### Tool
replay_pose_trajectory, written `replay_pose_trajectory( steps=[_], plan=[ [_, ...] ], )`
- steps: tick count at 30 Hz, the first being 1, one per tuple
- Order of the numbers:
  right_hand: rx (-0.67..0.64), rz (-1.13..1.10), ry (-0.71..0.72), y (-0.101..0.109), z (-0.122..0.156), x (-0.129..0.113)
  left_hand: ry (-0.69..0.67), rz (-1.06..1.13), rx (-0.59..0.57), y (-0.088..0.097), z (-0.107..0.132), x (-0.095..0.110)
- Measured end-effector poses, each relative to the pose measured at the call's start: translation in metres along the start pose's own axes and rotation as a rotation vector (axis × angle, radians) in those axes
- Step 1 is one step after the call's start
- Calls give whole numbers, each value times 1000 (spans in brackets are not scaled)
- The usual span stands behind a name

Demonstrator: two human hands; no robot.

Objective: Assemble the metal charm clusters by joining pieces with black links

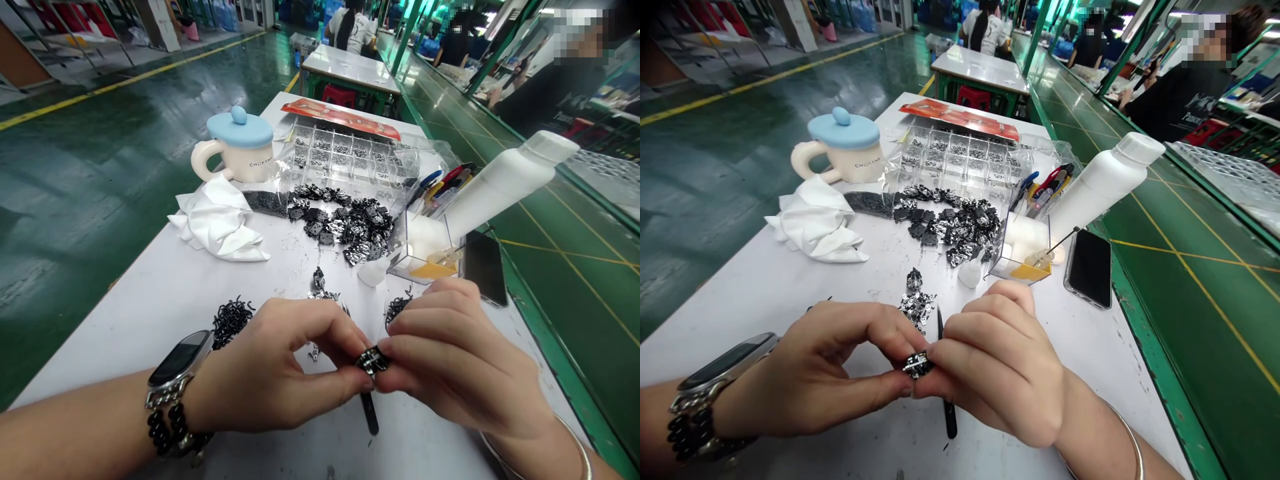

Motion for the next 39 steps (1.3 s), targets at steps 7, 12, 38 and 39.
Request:
replay_pose_trajectory(
  steps=[7,12,38,39],
  plan=[
    [-106,-150,-40,-11,0,7,-114,-151,28,1,1,10],
    [-218,-211,-105,-19,6,13,-163,-214,42,0,3,11],
    [-201,-293,-417,-6,9,46,688,749,40,-15,9,-50],
    [-175,-221,-419,4,10,48,709,781,50,-15,9,-51]
  ],
)
Point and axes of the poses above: each hand's wrist, its own z-axis away from the middle knuckle, its own y-axis out of the back of the hand, x = y × z, the point moved 8 cm from there along -z, towards the middle knuckle, and after that the axes turned 1 degree about -x, right-handed, at the moved point
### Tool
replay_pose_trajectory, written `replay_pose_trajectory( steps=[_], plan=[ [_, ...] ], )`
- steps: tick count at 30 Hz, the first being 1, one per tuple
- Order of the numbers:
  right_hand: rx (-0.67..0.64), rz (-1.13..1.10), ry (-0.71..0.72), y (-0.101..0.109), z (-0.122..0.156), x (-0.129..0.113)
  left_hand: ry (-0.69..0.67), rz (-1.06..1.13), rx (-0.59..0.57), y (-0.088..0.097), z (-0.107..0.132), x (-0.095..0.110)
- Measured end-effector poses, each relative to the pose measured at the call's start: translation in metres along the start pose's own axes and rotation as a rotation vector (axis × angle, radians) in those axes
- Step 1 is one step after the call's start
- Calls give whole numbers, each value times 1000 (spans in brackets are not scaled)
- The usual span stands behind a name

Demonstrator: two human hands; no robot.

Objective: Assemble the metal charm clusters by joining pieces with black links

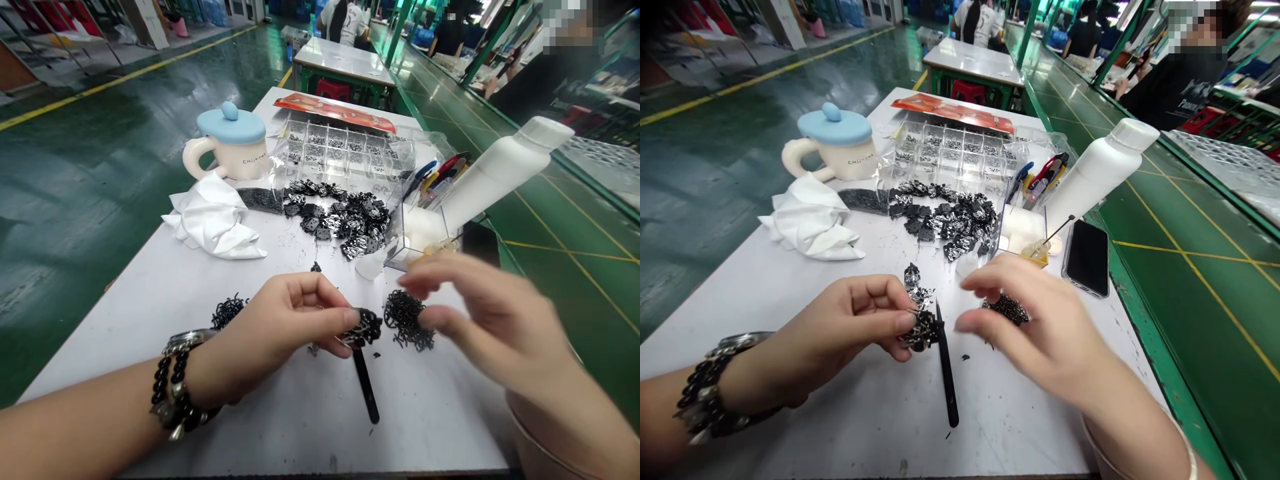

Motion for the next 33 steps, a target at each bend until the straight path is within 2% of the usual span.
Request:
replay_pose_trajectory(
  steps=[2,3,6,8,12,18,23,27,29,33],
  plan=[
    [9,116,-11,12,6,4,26,64,6,1,-2,0],
    [-58,152,-33,9,11,9,38,95,1,1,-3,-1],
    [-384,177,-165,-19,32,34,58,171,-18,1,-6,-1],
    [-514,180,-253,-35,45,49,66,193,-29,1,-8,-2],
    [-531,171,-249,-47,49,56,93,202,-31,2,-12,-5],
    [-597,187,-212,-56,50,58,172,208,45,5,-10,-10],
    [-612,221,-207,-60,48,56,196,213,59,6,-9,-12],
    [-591,175,-211,-57,44,50,175,239,27,4,-9,-10],
    [-502,86,-186,-47,41,42,164,246,7,2,-9,-9],
    [-226,-197,-116,-20,37,26,150,260,-32,-2,-9,-8]
  ],
)
Point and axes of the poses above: each hand's wrist, its own z-axis away from the middle knuckle, its own y-axis out of the back of the hand, x = y × z, the point moved 8 cm from there along -z, towards the middle knuckle, and after that the axes turned 1 degree about -x, right-handed, at the moved point
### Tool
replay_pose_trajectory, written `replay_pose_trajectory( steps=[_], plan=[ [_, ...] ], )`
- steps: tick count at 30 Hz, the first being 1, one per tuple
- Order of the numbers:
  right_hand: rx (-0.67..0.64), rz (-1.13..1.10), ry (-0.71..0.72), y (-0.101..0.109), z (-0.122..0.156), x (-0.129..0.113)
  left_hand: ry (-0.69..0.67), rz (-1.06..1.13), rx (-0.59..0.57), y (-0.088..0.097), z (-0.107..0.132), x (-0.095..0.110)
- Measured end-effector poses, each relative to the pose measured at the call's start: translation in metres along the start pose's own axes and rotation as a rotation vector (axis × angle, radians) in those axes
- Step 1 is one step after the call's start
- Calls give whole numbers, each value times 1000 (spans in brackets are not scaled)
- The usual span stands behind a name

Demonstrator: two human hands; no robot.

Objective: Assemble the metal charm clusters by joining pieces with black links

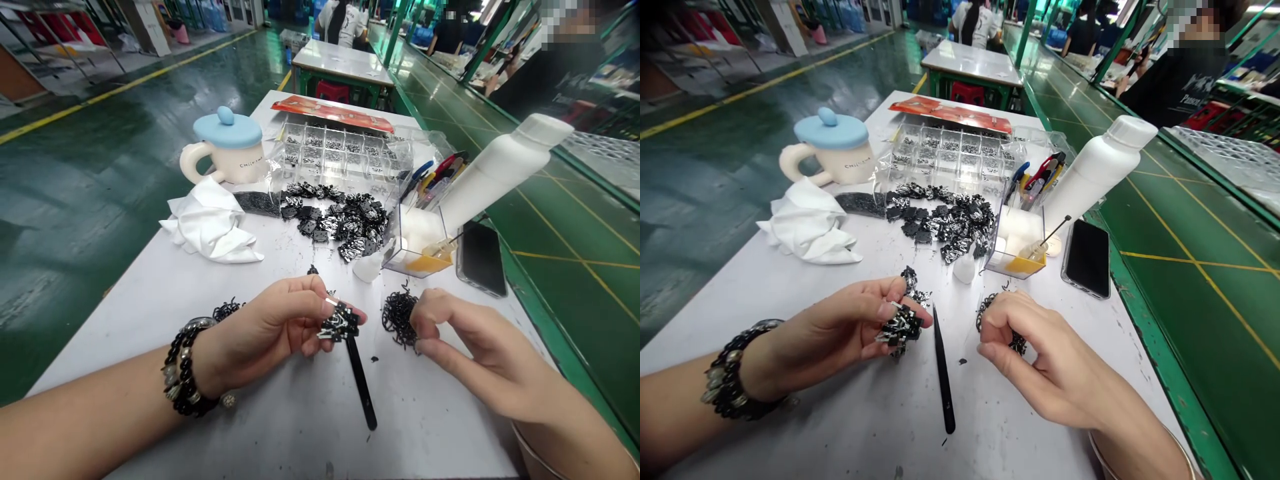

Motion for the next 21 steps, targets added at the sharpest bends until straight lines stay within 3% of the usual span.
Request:
replay_pose_trajectory(
  steps=[7,12,21],
  plan=[
    [197,-314,-49,-4,-3,4,-39,24,-69,-8,1,-1],
    [321,-378,-30,-6,-8,0,-54,-4,-89,-9,0,-1],
    [293,-258,77,-17,-10,-14,-49,0,-101,-13,0,-5]
  ],
)
Point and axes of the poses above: each hand's wrist, its own z-axis away from the middle knuckle, its own y-axis out of the back of the hand, x = y × z, the point moved 8 cm from there along -z, towards the middle knuckle, and after that the axes turned 1 degree about -x, right-handed, at the moved point
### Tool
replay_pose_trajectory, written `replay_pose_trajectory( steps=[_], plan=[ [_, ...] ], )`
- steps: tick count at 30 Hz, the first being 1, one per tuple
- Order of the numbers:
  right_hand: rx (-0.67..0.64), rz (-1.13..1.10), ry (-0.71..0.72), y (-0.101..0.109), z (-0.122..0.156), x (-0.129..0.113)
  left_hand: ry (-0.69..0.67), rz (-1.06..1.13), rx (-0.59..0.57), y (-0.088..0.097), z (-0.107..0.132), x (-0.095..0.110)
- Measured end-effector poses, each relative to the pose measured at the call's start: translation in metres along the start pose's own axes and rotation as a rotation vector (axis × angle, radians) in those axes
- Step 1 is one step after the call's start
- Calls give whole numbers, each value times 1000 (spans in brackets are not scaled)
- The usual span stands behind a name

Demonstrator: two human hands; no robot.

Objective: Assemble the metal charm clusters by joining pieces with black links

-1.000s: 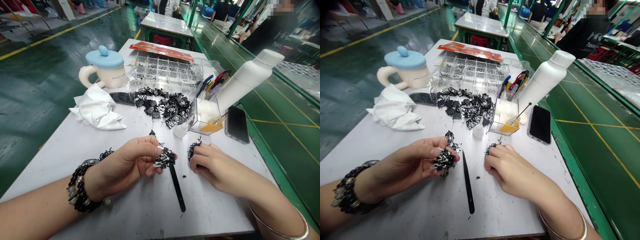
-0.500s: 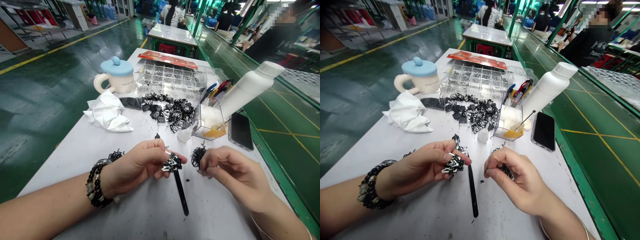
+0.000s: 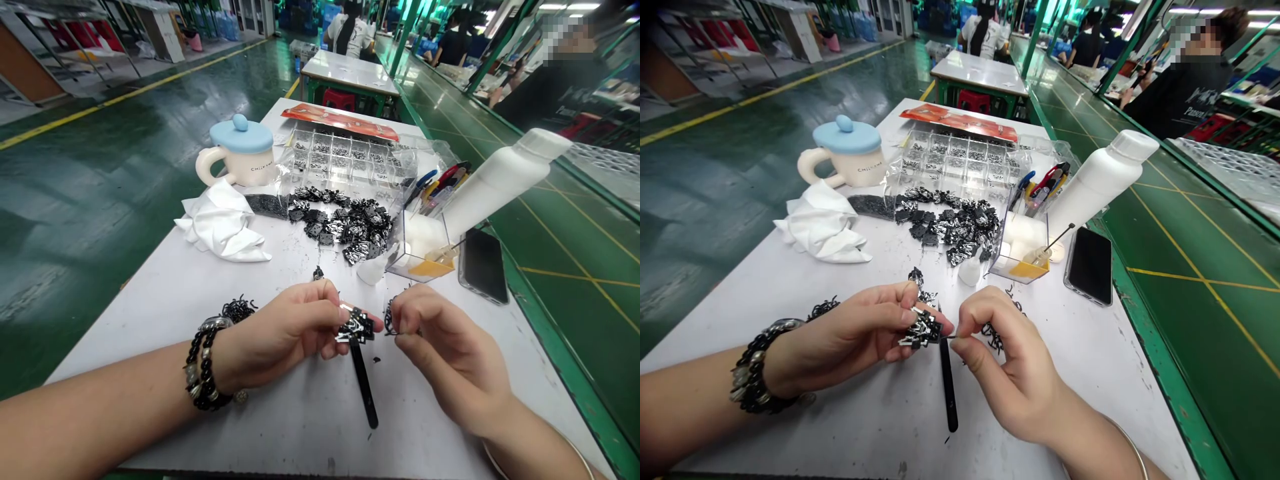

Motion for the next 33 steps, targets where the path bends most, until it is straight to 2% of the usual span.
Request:
replay_pose_trajectory(
  steps=[8,24,33],
  plan=[
    [-77,234,237,-19,2,-24,8,17,-13,-4,1,-3],
    [-54,370,264,-16,1,-22,41,27,-4,-5,1,-8],
    [20,271,237,-12,3,-25,33,23,-47,-6,1,-10]
  ],
)
Point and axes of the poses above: each hand's wrist, its own z-axis away from the middle knuckle, its own y-axis out of the back of the hand, x = y × z, the point moved 8 cm from there along -z, towards the middle knuckle, and after that the axes turned 1 degree about -x, right-handed, at the moved point
